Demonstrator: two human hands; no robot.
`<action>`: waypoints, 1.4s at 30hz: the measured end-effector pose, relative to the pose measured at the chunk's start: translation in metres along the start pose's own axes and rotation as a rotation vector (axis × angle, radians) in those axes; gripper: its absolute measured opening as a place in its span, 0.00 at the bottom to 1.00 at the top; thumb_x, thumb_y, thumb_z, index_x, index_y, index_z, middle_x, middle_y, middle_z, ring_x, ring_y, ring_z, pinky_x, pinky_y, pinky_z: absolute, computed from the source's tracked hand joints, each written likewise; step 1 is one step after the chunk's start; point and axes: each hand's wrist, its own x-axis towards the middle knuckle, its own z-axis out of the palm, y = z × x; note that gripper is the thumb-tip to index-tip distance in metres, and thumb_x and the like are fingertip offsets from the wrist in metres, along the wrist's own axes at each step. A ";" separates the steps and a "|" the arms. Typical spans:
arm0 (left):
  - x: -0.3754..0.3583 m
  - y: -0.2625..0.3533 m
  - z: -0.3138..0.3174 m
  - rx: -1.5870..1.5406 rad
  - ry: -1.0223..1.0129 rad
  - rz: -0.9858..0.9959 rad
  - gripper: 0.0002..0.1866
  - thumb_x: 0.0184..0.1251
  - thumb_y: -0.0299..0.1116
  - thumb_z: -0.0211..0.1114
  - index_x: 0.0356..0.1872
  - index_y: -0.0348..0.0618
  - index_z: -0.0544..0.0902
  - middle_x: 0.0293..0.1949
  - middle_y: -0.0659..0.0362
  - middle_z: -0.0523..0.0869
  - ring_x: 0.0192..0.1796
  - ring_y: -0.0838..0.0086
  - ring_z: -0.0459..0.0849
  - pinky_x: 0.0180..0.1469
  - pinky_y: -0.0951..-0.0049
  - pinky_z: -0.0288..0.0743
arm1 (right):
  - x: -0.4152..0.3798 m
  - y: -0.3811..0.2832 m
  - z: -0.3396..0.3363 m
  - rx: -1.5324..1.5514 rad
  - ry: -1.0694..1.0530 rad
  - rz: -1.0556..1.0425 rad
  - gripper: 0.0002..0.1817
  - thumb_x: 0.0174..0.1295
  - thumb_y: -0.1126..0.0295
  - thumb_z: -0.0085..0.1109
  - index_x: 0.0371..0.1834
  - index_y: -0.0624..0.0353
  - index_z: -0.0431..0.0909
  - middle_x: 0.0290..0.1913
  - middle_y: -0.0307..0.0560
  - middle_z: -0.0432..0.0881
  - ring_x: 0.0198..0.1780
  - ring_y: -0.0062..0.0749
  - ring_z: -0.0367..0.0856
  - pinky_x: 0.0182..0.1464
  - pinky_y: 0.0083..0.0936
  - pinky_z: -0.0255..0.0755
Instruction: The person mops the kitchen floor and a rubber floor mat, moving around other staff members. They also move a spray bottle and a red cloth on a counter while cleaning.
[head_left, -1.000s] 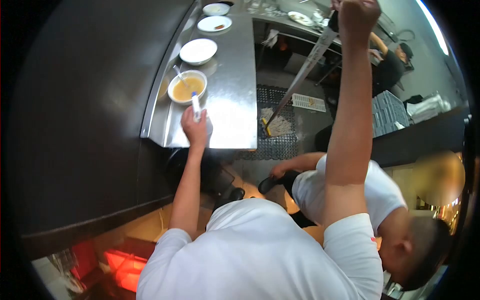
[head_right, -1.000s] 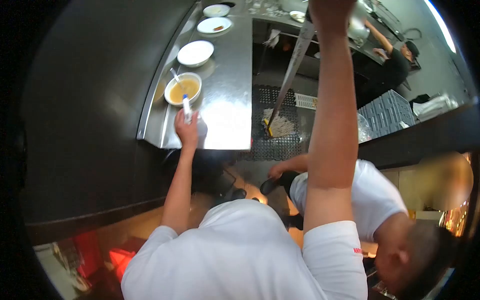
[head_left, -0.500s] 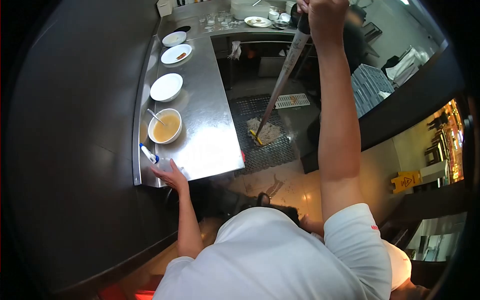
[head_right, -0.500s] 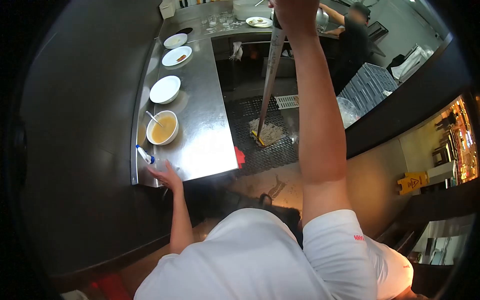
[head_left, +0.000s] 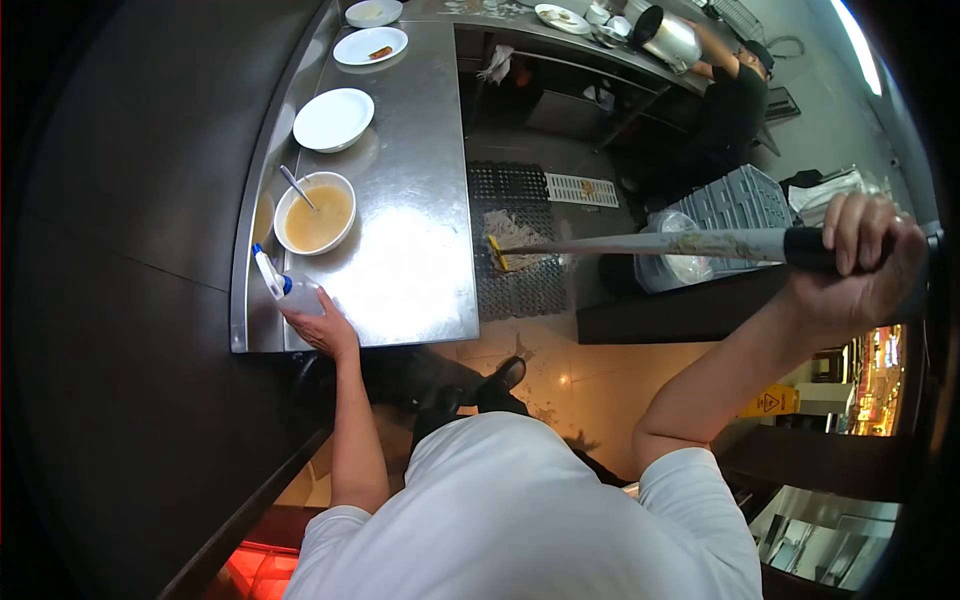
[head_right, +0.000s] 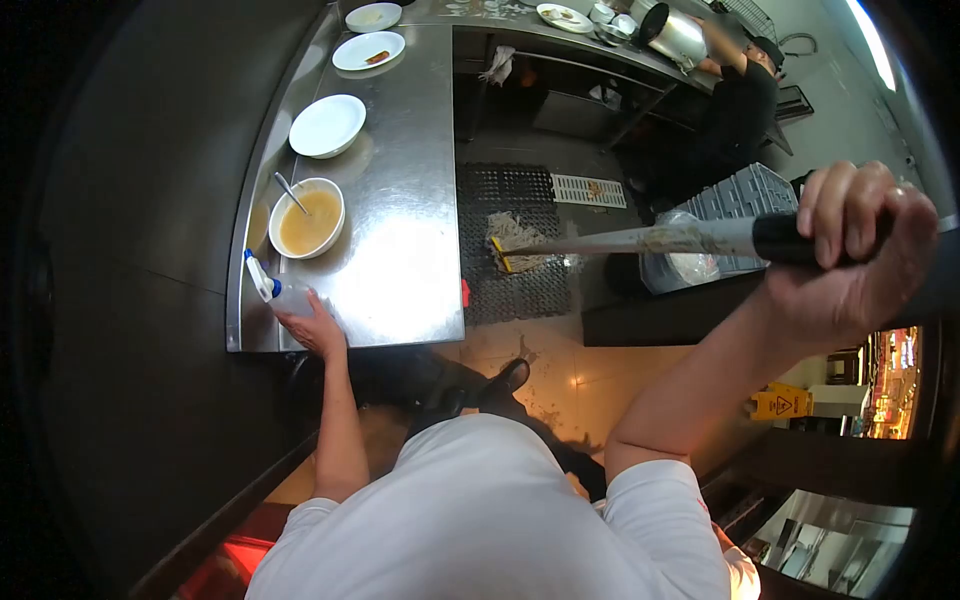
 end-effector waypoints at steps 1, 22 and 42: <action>0.000 0.002 -0.001 0.006 0.000 -0.011 0.45 0.66 0.46 0.67 0.73 0.27 0.54 0.68 0.34 0.67 0.68 0.42 0.70 0.70 0.51 0.63 | -0.002 -0.001 -0.002 0.008 0.019 -0.002 0.13 0.73 0.61 0.53 0.41 0.59 0.79 0.21 0.34 0.63 0.17 0.16 0.59 0.23 0.17 0.57; -0.006 -0.012 0.017 0.092 0.091 0.018 0.43 0.68 0.51 0.64 0.72 0.28 0.58 0.68 0.35 0.67 0.70 0.44 0.67 0.72 0.54 0.61 | -0.046 -0.047 -0.117 0.065 0.066 -0.131 0.16 0.77 0.55 0.45 0.44 0.57 0.67 0.22 0.35 0.65 0.16 0.15 0.61 0.20 0.15 0.60; -0.039 -0.001 0.023 0.331 0.160 0.039 0.38 0.62 0.39 0.66 0.70 0.33 0.63 0.66 0.41 0.72 0.68 0.49 0.71 0.71 0.55 0.62 | -0.120 -0.106 -0.185 0.071 0.269 -0.228 0.14 0.66 0.59 0.64 0.34 0.56 0.73 0.21 0.35 0.71 0.17 0.14 0.71 0.22 0.12 0.68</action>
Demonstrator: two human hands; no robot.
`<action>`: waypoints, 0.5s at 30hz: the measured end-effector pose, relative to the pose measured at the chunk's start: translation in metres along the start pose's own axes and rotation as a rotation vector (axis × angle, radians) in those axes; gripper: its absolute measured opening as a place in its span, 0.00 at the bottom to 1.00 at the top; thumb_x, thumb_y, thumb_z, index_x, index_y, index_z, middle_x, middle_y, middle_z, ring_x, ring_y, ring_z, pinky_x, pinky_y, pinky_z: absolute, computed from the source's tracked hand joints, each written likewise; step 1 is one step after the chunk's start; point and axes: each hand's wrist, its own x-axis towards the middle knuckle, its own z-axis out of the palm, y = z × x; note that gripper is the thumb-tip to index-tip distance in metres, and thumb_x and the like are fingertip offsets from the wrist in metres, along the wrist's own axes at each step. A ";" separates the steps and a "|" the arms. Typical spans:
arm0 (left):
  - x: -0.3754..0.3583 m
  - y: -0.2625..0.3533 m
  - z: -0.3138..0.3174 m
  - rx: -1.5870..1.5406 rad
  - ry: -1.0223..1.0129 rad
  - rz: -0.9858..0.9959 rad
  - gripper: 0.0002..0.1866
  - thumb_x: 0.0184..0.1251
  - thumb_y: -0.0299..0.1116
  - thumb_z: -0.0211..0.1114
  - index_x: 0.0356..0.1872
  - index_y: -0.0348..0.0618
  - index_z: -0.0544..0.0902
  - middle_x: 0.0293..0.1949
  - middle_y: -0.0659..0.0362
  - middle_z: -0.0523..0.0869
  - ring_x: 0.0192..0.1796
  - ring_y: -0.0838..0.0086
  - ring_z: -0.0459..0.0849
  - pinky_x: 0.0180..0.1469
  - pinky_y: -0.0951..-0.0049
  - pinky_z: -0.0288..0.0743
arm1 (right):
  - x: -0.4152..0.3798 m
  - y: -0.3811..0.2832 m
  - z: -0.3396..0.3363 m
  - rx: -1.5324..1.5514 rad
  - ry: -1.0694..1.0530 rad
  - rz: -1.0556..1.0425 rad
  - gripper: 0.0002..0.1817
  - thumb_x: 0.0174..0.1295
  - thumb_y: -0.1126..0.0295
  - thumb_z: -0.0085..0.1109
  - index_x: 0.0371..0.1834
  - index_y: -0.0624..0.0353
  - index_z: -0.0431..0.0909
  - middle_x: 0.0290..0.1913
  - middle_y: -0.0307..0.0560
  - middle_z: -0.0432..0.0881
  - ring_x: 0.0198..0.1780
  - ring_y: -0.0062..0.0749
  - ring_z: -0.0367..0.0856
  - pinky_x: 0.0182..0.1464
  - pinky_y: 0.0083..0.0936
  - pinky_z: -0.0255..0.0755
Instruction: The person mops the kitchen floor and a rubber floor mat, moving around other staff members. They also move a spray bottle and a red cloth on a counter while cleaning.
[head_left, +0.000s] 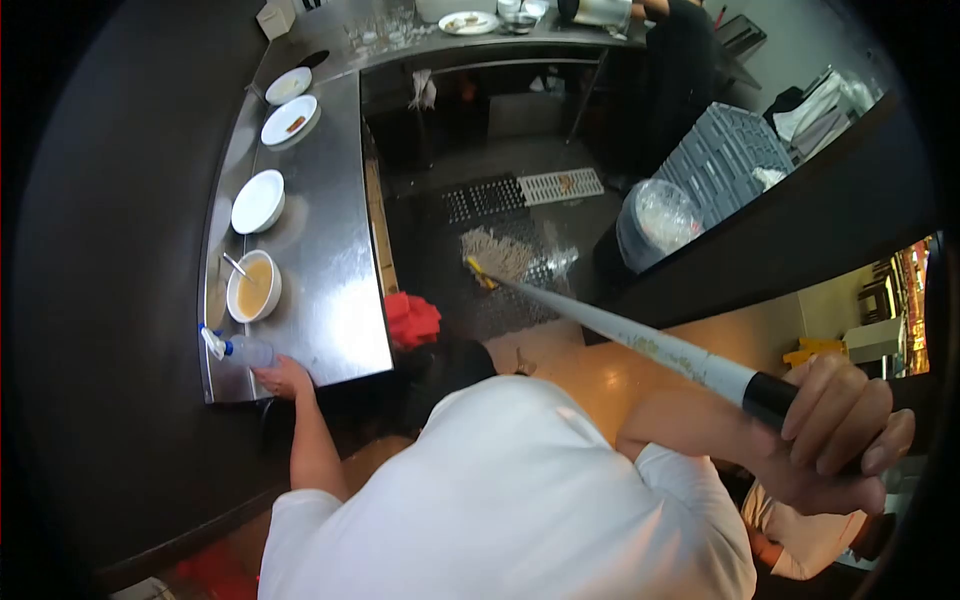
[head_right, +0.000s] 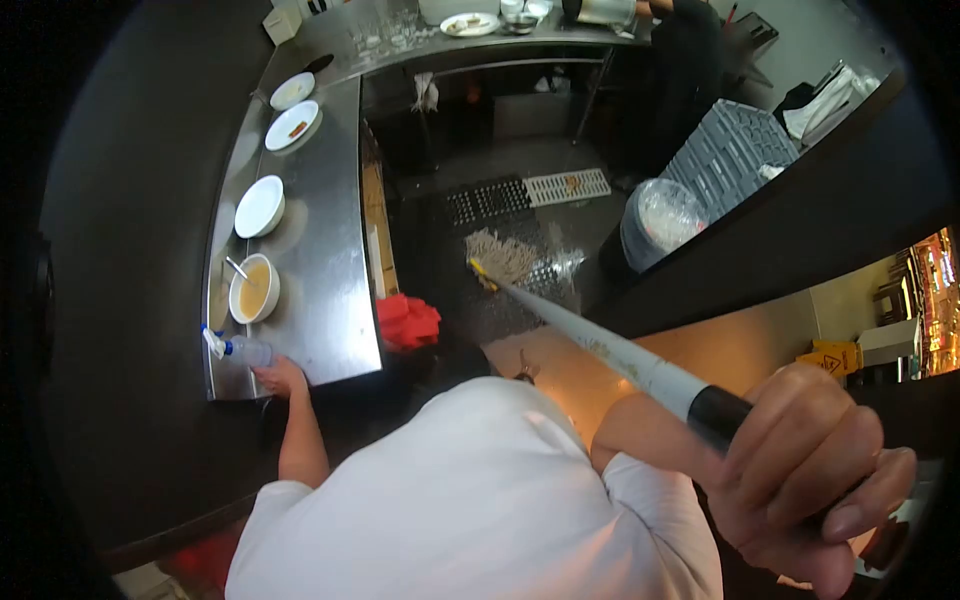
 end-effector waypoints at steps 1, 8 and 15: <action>0.001 -0.006 -0.001 0.030 -0.010 0.000 0.38 0.62 0.39 0.66 0.70 0.33 0.63 0.66 0.41 0.72 0.68 0.49 0.71 0.71 0.54 0.62 | -0.001 -0.001 -0.003 0.003 -0.007 0.009 0.14 0.65 0.58 0.65 0.34 0.56 0.73 0.21 0.36 0.71 0.17 0.14 0.71 0.22 0.12 0.69; 0.002 -0.007 0.011 0.064 0.014 0.020 0.36 0.62 0.41 0.65 0.68 0.34 0.65 0.64 0.41 0.75 0.66 0.51 0.73 0.70 0.55 0.63 | -0.002 -0.006 -0.004 0.015 0.003 0.023 0.16 0.60 0.59 0.70 0.31 0.56 0.73 0.20 0.37 0.74 0.15 0.15 0.71 0.20 0.09 0.69; 0.001 -0.006 0.011 0.117 0.016 0.021 0.35 0.62 0.41 0.65 0.68 0.34 0.66 0.61 0.41 0.76 0.64 0.50 0.75 0.68 0.55 0.65 | 0.001 0.000 -0.004 0.036 0.081 -0.015 0.15 0.57 0.61 0.70 0.29 0.55 0.71 0.18 0.35 0.74 0.13 0.14 0.71 0.17 0.08 0.68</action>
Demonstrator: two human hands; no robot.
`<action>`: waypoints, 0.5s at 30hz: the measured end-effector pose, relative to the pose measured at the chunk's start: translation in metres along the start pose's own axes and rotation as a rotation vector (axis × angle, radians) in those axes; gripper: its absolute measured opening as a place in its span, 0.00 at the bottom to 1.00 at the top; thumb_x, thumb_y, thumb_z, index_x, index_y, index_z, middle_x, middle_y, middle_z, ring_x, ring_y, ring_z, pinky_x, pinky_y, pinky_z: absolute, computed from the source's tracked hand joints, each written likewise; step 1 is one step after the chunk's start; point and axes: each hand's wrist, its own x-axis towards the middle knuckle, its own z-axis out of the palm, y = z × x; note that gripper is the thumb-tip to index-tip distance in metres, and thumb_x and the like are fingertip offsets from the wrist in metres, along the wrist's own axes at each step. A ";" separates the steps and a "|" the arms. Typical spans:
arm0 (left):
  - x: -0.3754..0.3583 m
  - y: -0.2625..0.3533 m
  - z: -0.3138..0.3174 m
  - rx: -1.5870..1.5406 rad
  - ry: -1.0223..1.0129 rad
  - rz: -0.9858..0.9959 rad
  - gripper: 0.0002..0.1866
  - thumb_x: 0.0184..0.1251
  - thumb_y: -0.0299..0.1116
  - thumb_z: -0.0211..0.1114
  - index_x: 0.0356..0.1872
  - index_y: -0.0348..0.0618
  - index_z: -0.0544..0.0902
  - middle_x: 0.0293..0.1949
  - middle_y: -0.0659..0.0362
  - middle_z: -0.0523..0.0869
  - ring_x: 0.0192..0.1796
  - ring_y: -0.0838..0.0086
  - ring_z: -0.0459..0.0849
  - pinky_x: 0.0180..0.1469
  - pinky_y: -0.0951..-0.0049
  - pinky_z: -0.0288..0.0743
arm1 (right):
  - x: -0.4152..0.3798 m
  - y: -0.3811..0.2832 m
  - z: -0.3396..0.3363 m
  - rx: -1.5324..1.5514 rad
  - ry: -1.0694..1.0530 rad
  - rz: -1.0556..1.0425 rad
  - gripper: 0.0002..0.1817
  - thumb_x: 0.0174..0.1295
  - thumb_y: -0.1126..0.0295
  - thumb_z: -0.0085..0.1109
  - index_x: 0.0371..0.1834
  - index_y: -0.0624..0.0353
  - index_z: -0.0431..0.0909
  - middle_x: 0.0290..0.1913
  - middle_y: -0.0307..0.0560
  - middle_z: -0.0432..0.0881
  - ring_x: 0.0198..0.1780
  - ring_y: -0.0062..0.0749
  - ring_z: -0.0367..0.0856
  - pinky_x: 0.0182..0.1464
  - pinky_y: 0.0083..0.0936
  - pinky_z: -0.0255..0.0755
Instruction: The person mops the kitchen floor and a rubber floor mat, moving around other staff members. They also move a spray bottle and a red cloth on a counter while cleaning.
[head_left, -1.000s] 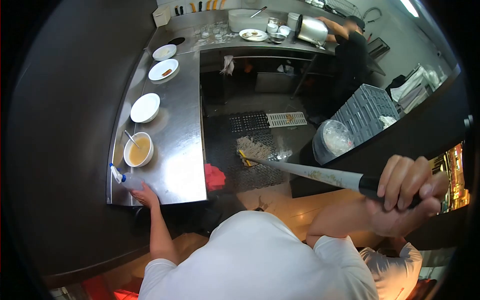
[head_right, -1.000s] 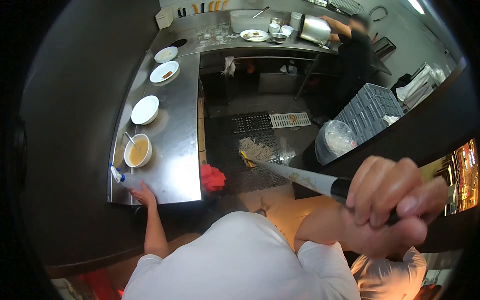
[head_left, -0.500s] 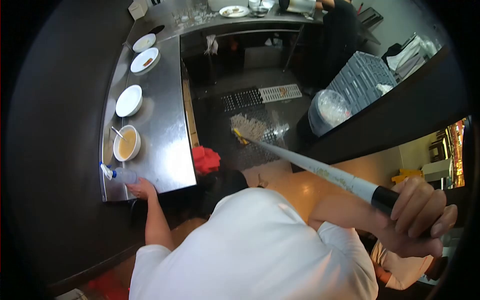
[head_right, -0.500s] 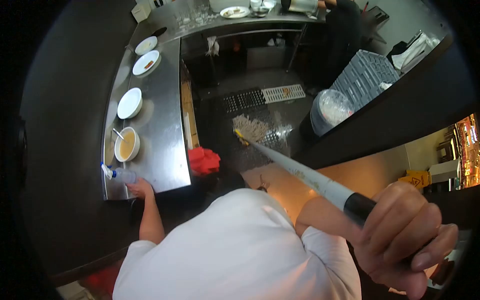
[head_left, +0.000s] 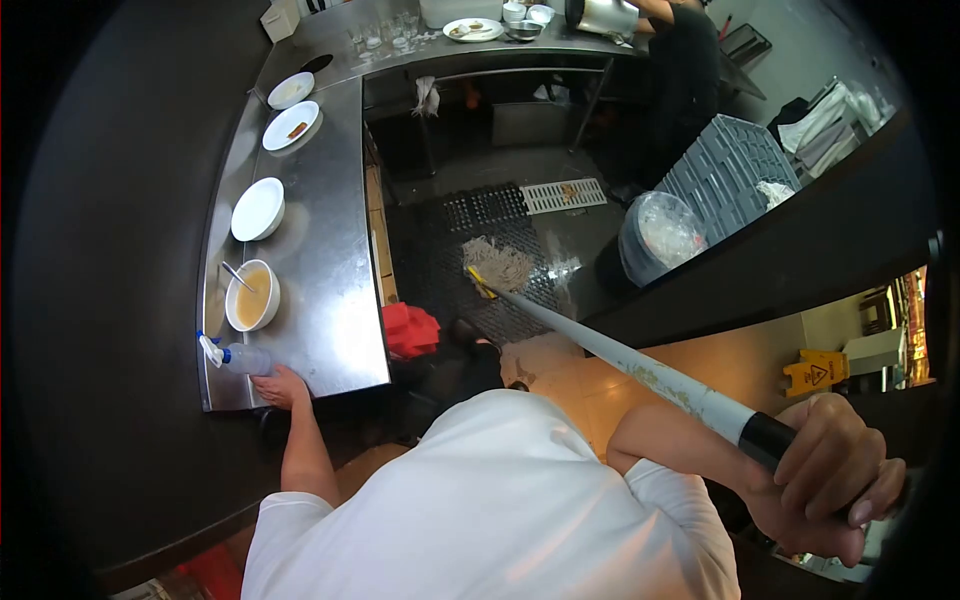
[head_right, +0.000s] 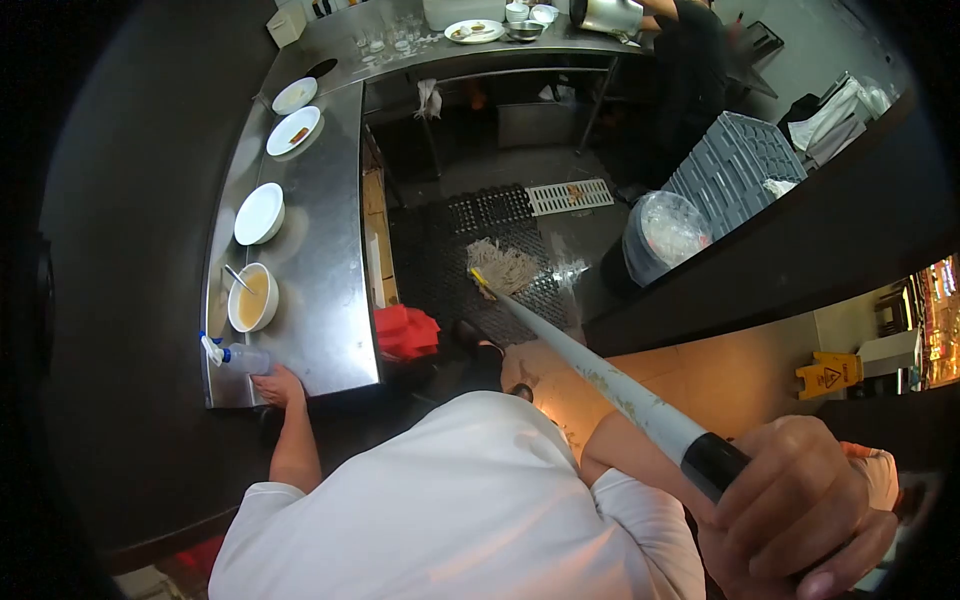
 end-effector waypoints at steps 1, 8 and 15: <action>0.000 0.001 -0.003 0.004 -0.009 -0.010 0.35 0.61 0.41 0.65 0.67 0.34 0.67 0.61 0.41 0.77 0.63 0.50 0.75 0.68 0.55 0.65 | 0.000 -0.001 0.000 -0.017 0.019 -0.006 0.15 0.56 0.62 0.70 0.29 0.55 0.71 0.18 0.35 0.74 0.13 0.14 0.71 0.17 0.08 0.67; -0.001 0.012 -0.013 0.040 -0.016 -0.035 0.33 0.61 0.41 0.65 0.64 0.33 0.71 0.59 0.42 0.78 0.62 0.50 0.76 0.67 0.54 0.66 | 0.009 -0.001 -0.014 -0.045 0.070 -0.054 0.16 0.55 0.60 0.71 0.29 0.54 0.70 0.12 0.31 0.71 0.09 0.12 0.67 0.12 0.06 0.61; -0.001 0.015 -0.014 0.052 0.005 -0.051 0.30 0.60 0.41 0.64 0.60 0.32 0.74 0.57 0.42 0.79 0.61 0.49 0.77 0.65 0.54 0.68 | 0.008 -0.002 -0.018 -0.085 0.080 -0.080 0.15 0.56 0.63 0.70 0.28 0.54 0.70 0.12 0.32 0.73 0.09 0.11 0.69 0.12 0.04 0.65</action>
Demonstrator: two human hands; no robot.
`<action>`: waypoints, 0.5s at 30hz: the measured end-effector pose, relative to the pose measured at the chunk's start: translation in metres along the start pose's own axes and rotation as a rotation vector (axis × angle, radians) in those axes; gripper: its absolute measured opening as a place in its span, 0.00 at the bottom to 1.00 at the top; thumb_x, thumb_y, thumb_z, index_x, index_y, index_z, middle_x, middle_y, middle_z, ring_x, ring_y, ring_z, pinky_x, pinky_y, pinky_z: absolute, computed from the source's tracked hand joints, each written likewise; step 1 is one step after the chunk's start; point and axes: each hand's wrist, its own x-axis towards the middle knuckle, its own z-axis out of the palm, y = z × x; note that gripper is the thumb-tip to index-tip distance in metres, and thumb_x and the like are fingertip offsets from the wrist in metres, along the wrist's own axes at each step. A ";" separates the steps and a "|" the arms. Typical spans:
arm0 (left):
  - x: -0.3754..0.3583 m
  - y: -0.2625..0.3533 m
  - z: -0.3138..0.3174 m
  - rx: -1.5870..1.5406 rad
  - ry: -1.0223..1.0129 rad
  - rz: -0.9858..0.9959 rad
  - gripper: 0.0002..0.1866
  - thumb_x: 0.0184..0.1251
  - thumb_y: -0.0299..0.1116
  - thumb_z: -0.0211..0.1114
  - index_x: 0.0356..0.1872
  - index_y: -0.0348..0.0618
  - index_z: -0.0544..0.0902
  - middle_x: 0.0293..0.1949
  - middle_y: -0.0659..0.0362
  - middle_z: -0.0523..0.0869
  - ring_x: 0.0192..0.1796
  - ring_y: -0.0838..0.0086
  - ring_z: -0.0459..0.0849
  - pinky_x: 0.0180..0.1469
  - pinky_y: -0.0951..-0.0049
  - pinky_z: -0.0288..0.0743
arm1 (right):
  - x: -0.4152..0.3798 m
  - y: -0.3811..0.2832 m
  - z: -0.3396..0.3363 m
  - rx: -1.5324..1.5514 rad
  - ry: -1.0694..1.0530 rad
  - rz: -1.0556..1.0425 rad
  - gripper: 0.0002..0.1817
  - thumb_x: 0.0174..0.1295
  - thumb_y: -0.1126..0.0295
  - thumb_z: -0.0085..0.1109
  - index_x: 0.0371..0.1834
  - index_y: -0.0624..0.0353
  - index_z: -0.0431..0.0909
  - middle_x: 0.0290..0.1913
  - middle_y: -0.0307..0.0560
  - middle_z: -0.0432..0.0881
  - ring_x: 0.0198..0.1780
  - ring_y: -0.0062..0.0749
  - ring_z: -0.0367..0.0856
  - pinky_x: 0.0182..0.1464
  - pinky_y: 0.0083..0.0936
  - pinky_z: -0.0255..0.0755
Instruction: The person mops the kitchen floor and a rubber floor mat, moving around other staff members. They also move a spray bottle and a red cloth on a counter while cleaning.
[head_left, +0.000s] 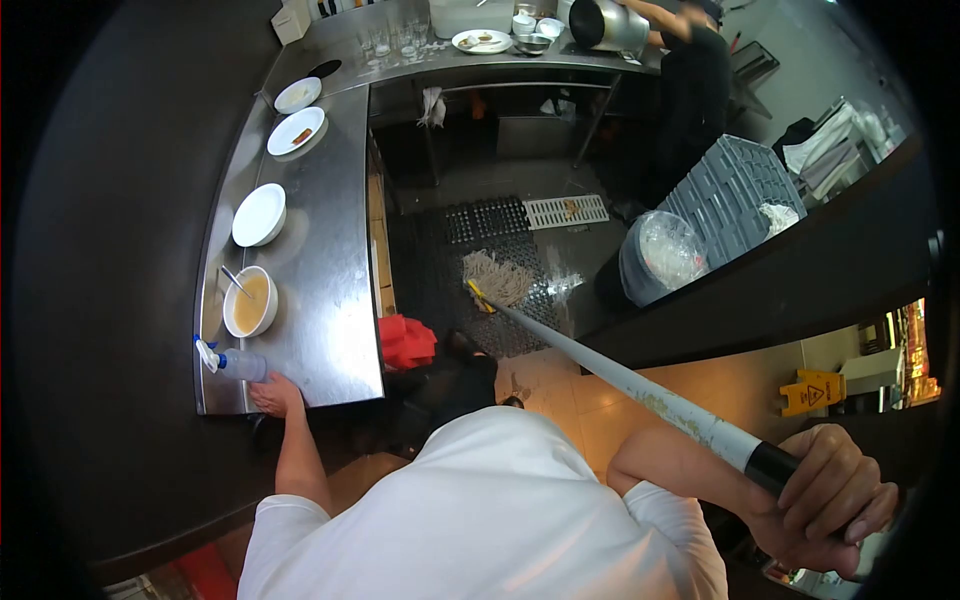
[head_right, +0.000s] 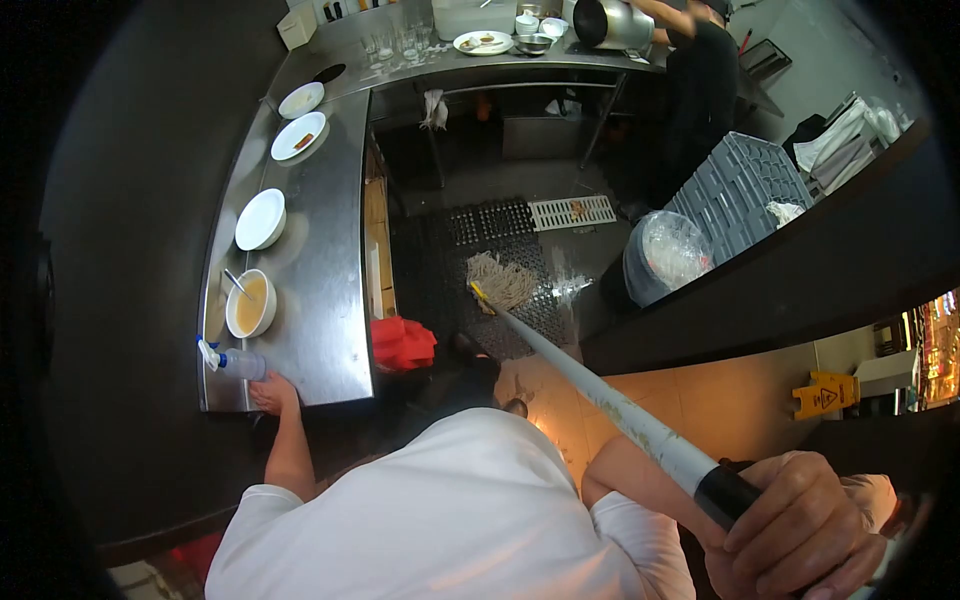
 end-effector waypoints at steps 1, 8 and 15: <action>0.000 -0.001 0.002 0.005 0.009 0.002 0.29 0.60 0.41 0.64 0.59 0.32 0.75 0.57 0.42 0.79 0.60 0.49 0.77 0.65 0.54 0.68 | 0.000 0.000 0.000 -0.013 0.000 -0.001 0.15 0.56 0.64 0.70 0.28 0.54 0.70 0.12 0.32 0.73 0.09 0.11 0.70 0.12 0.04 0.66; 0.003 -0.004 0.003 0.075 0.023 0.049 0.26 0.59 0.41 0.64 0.54 0.32 0.77 0.53 0.42 0.81 0.57 0.49 0.78 0.63 0.53 0.69 | 0.002 0.002 -0.001 -0.015 0.073 -0.043 0.14 0.56 0.68 0.70 0.28 0.55 0.69 0.13 0.33 0.71 0.08 0.11 0.69 0.12 0.04 0.65; 0.002 -0.001 0.000 0.060 -0.015 0.043 0.27 0.60 0.41 0.64 0.55 0.31 0.77 0.55 0.41 0.80 0.60 0.50 0.77 0.65 0.54 0.68 | 0.007 0.010 0.000 -0.016 0.035 -0.031 0.14 0.57 0.68 0.70 0.28 0.55 0.70 0.14 0.34 0.72 0.09 0.12 0.69 0.12 0.05 0.63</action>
